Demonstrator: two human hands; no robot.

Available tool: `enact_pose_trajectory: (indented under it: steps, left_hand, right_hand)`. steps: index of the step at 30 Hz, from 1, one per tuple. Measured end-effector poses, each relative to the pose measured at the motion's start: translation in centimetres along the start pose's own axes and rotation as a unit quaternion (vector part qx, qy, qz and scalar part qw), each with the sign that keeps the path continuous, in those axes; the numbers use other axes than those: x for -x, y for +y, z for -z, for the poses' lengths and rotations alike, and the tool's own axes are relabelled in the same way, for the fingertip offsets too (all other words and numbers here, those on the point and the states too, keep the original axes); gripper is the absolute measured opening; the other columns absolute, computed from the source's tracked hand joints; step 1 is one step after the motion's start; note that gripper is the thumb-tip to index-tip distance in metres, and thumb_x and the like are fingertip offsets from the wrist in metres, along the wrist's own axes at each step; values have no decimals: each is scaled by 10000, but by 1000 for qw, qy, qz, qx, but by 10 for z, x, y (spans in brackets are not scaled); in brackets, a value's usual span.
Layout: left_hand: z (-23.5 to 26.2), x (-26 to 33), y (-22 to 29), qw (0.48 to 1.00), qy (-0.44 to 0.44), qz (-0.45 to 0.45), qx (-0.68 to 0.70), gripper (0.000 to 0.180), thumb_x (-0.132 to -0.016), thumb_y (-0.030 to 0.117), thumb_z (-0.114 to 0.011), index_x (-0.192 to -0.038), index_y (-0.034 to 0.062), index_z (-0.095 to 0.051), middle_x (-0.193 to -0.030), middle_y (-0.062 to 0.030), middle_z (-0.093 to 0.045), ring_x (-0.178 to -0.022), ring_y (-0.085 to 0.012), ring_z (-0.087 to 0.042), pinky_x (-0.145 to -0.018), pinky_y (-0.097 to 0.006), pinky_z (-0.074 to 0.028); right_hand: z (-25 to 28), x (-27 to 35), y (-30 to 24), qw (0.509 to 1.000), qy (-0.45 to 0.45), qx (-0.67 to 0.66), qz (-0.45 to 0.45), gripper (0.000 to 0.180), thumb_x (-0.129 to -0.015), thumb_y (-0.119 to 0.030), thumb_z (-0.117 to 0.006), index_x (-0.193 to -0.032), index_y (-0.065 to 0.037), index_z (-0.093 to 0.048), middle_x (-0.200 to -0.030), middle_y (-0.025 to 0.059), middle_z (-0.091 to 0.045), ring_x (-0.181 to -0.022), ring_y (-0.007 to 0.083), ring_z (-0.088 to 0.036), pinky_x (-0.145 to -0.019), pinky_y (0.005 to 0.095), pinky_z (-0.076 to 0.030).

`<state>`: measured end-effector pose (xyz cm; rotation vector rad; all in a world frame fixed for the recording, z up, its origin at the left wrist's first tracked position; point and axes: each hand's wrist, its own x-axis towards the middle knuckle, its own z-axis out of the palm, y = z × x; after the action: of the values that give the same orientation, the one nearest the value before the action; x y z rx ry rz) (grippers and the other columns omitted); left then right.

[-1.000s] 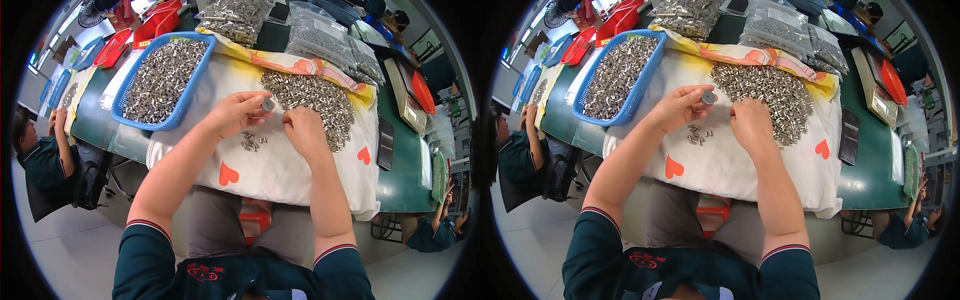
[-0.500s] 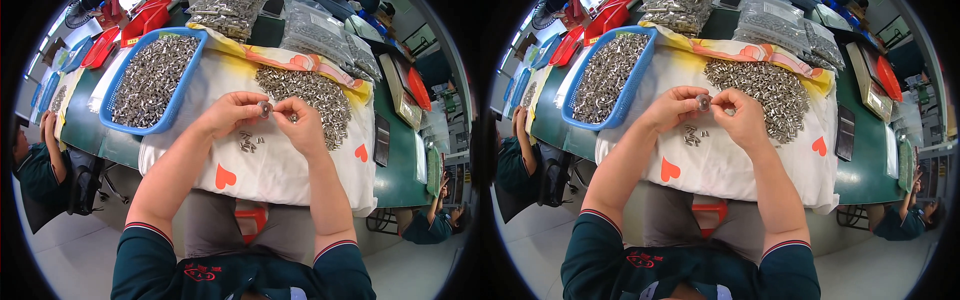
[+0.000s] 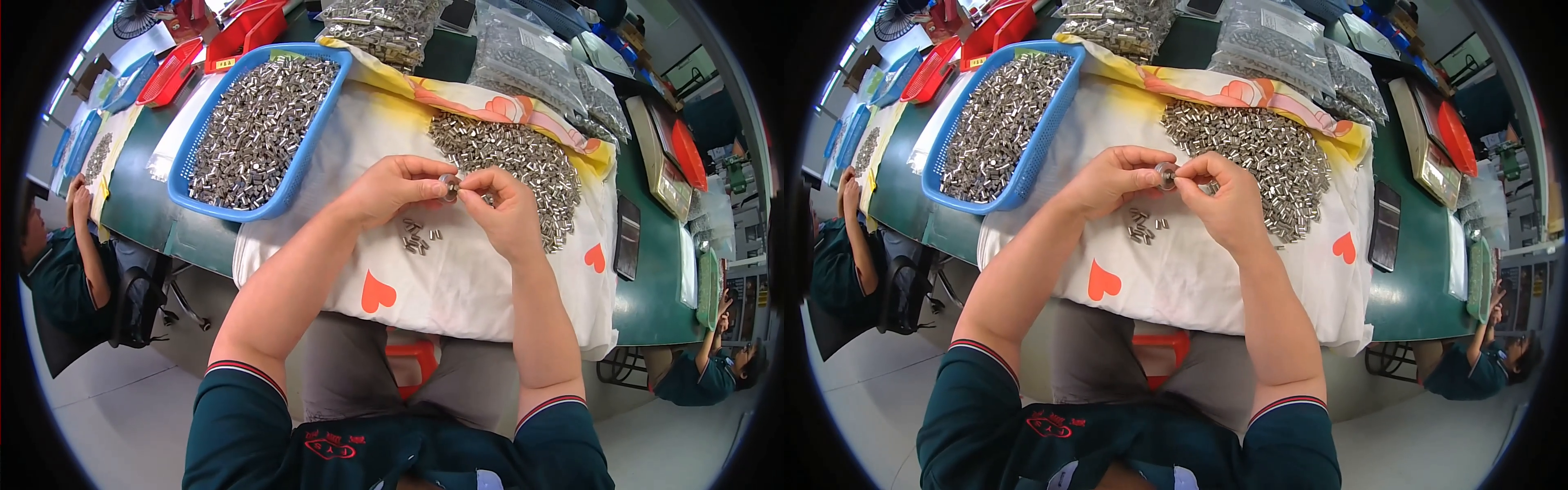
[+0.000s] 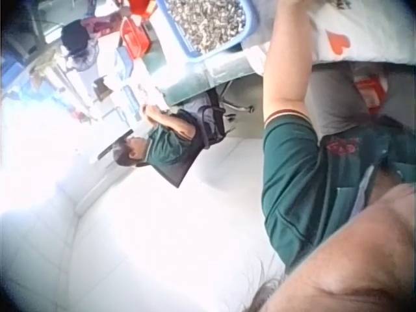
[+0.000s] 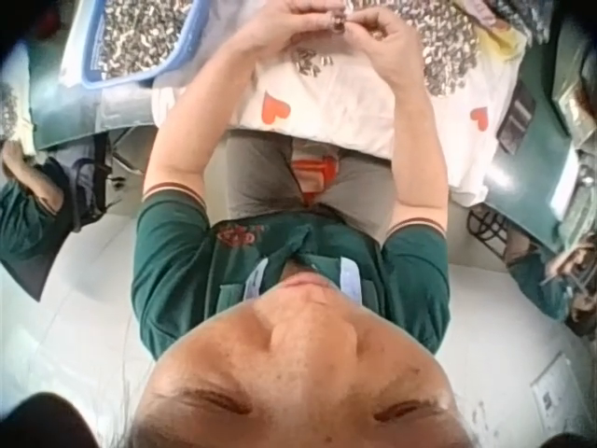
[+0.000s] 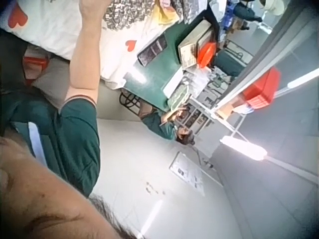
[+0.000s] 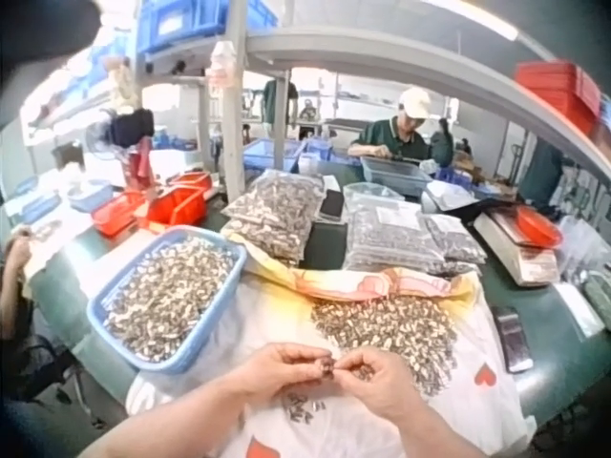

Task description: Sorting and inspecting small metal hardware components by hand at a factory workbench.

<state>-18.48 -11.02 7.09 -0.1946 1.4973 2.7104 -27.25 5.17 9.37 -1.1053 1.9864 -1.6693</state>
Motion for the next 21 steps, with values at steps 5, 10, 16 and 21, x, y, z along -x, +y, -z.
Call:
enact_pose_trajectory:
  steps: [5, 10, 16, 21]
  left_hand:
    - [-2, 2, 2, 999, 20, 17, -20, 297, -798, 73, -608, -1079, -9, -552, -911, -68, -611, -797, -112, -582, -724, -236, -483]
    - [0, 0, -1, 1000, 11, 4, -28, 285, -791, 48, -607, -1067, -6, -564, -896, -63, -615, -781, -98, -578, -716, -226, -482]
    - [-5, 1, -1, 979, 51, -25, -194, 308, -758, 27, -640, -1055, -22, -572, -890, -59, -619, -779, -84, -574, -703, -211, -474]
    - [-5, 5, 2, 973, 67, -19, -221, 302, -751, 33, -652, -1038, -28, -580, -891, -60, -622, -765, -83, -575, -687, -204, -473]
  right_hand:
    - [-4, 2, -7, 999, 7, 53, 6, 69, -702, -28, -602, -767, -13, -583, -752, 48, -603, -691, 105, -569, -618, 234, -451]
    - [-7, 2, -10, 990, 19, 125, 69, 75, -675, -12, -599, -742, -16, -567, -722, 66, -578, -668, 178, -568, -607, 278, -454]
    - [-10, 3, -10, 934, 32, 297, 195, 83, -655, -9, -588, -691, -30, -516, -686, 92, -540, -668, 267, -520, -608, 362, -427]
    - [-8, 5, -7, 959, -7, 258, 120, 91, -683, -9, -605, -771, -27, -590, -733, 78, -591, -669, 198, -571, -608, 280, -448]
